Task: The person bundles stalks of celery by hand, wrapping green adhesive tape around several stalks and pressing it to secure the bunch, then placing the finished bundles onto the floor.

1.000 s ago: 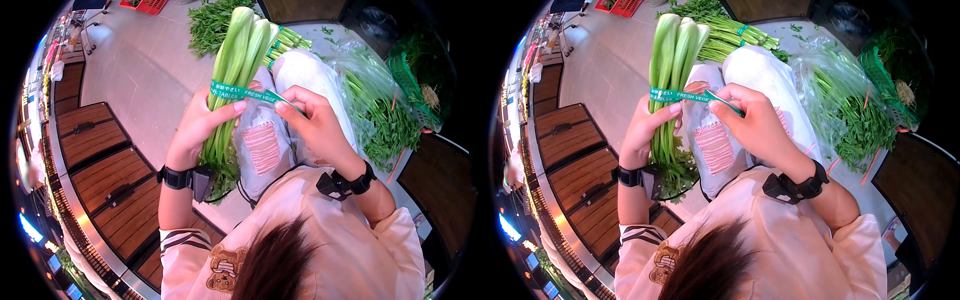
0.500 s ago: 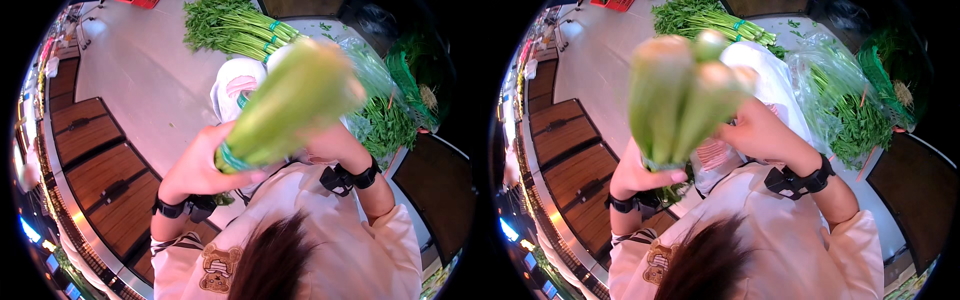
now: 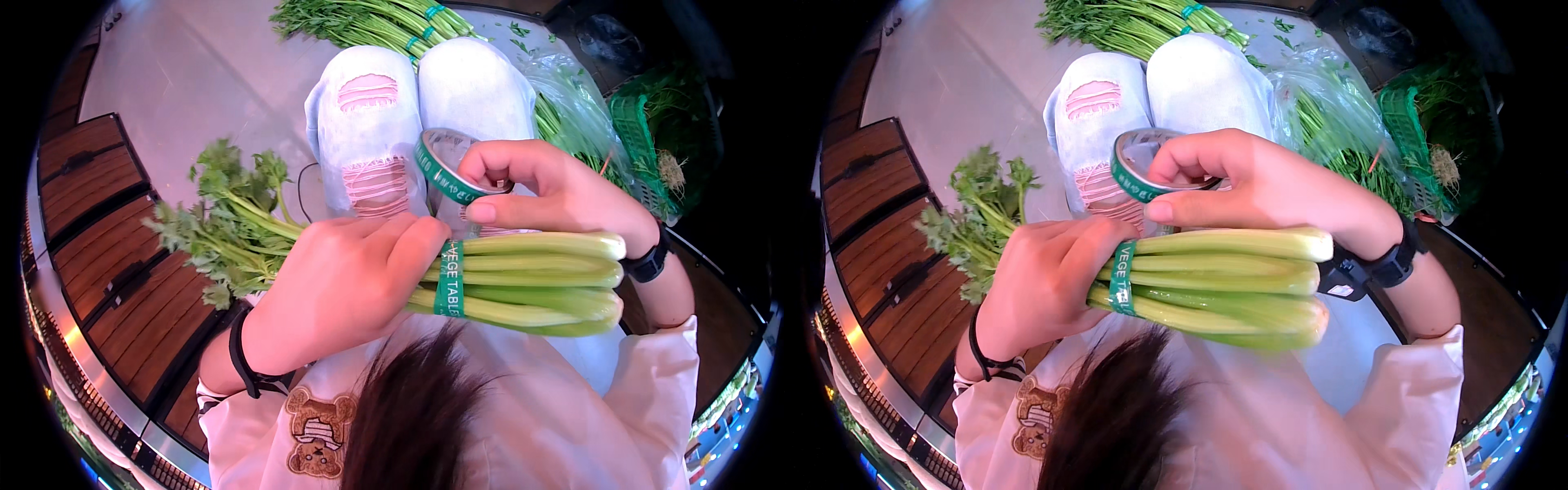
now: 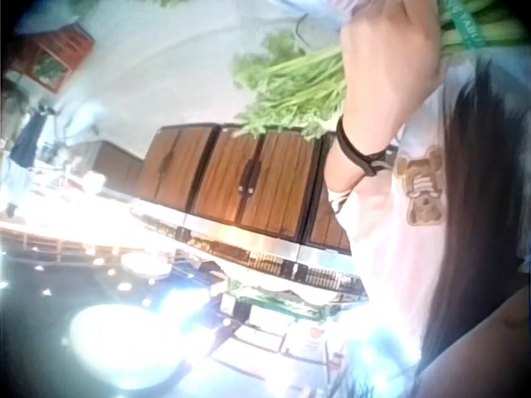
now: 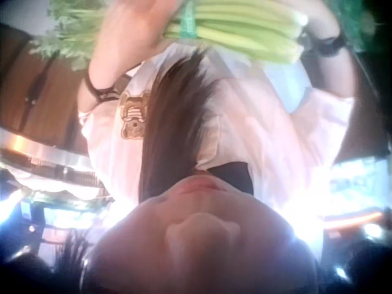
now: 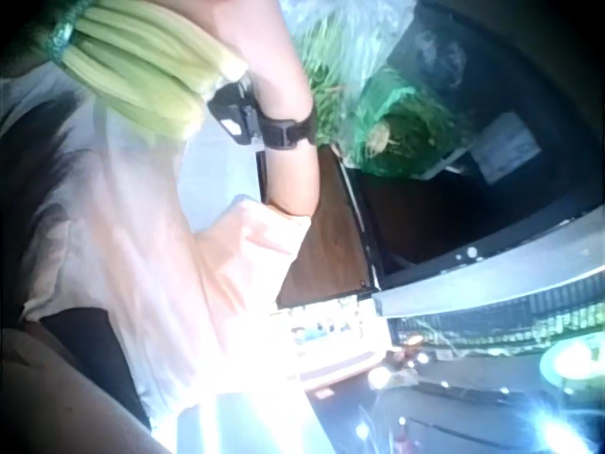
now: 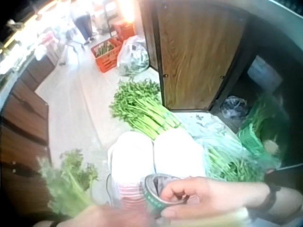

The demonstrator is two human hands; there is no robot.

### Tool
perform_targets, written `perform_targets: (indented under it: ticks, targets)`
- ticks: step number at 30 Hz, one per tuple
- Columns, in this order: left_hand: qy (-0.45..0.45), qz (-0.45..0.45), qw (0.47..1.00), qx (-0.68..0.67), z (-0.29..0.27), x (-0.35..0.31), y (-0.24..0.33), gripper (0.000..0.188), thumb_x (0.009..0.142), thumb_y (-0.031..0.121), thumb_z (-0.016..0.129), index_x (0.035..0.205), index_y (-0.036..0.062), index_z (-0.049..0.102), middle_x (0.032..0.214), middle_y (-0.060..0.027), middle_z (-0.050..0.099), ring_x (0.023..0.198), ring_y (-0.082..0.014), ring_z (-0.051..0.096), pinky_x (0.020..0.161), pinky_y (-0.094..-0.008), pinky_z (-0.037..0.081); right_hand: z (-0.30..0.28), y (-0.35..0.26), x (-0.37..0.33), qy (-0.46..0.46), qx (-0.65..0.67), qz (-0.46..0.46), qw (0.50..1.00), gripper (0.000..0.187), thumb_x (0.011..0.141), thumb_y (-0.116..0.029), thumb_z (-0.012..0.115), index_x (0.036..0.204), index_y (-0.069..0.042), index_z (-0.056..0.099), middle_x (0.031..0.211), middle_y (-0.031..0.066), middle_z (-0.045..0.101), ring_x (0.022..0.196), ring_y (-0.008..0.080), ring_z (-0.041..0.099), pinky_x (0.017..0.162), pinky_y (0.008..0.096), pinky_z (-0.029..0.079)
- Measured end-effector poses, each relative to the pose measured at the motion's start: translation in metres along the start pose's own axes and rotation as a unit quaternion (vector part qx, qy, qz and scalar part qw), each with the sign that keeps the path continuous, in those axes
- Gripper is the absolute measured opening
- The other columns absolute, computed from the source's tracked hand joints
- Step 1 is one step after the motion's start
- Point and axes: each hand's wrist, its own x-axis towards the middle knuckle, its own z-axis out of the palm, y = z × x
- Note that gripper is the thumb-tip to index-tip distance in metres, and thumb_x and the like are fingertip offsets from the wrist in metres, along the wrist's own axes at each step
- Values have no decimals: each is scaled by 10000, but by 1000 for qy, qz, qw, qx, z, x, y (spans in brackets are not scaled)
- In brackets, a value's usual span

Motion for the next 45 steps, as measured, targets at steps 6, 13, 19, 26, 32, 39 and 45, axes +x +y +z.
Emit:
perform_targets:
  ticks: [6, 13, 19, 26, 32, 39, 45]
  targets:
    - [37, 60, 985, 156, 26, 1, -1, 174, 717, 97, 583, 865, 62, 498, 664, -22, 451, 584, -163, 547, 497, -298, 459, -11, 11, 14, -20, -162, -26, 986, 177, 922, -179, 620, 943, -9, 576, 743, -25, 572, 655, 27, 509, 569, 227, 435]
    - [19, 46, 966, 252, 30, -1, -7, 247, 704, 68, 601, 943, 38, 545, 702, -16, 473, 608, -162, 549, 502, -294, 440, -2, 8, 25, 103, -86, -49, 990, 85, 920, -82, 595, 919, 0, 569, 935, 96, 697, 882, 93, 630, 800, 248, 497]
    - [61, 31, 968, 243, 30, -1, -12, 181, 716, 74, 595, 878, 54, 517, 687, -19, 467, 603, -156, 546, 515, -285, 449, 16, -19, 8, 155, -65, -150, 974, 116, 920, -59, 594, 1015, 8, 595, 970, 107, 693, 907, 115, 639, 829, 261, 503]
    - [106, 3, 965, 240, 39, 4, -17, 149, 722, 91, 592, 791, 82, 460, 657, -17, 460, 588, -154, 558, 486, -289, 460, 37, -22, -12, 148, -69, -213, 963, 122, 899, 7, 567, 1012, 50, 566, 981, 173, 680, 950, 188, 653, 871, 312, 512]
    - [104, -61, 974, 194, 43, 16, -27, 233, 719, 76, 623, 907, 43, 489, 749, -76, 565, 636, -248, 618, 516, -351, 487, 49, -19, -36, 164, -137, -229, 950, 151, 848, 35, 597, 993, 67, 569, 992, 209, 676, 970, 251, 657, 918, 382, 495]
    - [158, -85, 949, 259, 40, 30, -39, 133, 757, 78, 589, 833, 65, 480, 669, -39, 536, 547, -193, 617, 459, -308, 488, 57, 11, -47, 173, -170, -292, 925, 182, 776, 105, 610, 940, 34, 577, 938, 219, 678, 1003, 328, 647, 1004, 523, 431]
    - [180, -91, 952, 230, 36, 42, -44, 165, 752, 86, 608, 871, 51, 498, 703, -86, 607, 591, -228, 656, 484, -344, 504, 68, 39, -52, 214, -158, -329, 906, 124, 733, 80, 659, 814, 35, 576, 919, 182, 687, 961, 308, 673, 930, 490, 492]
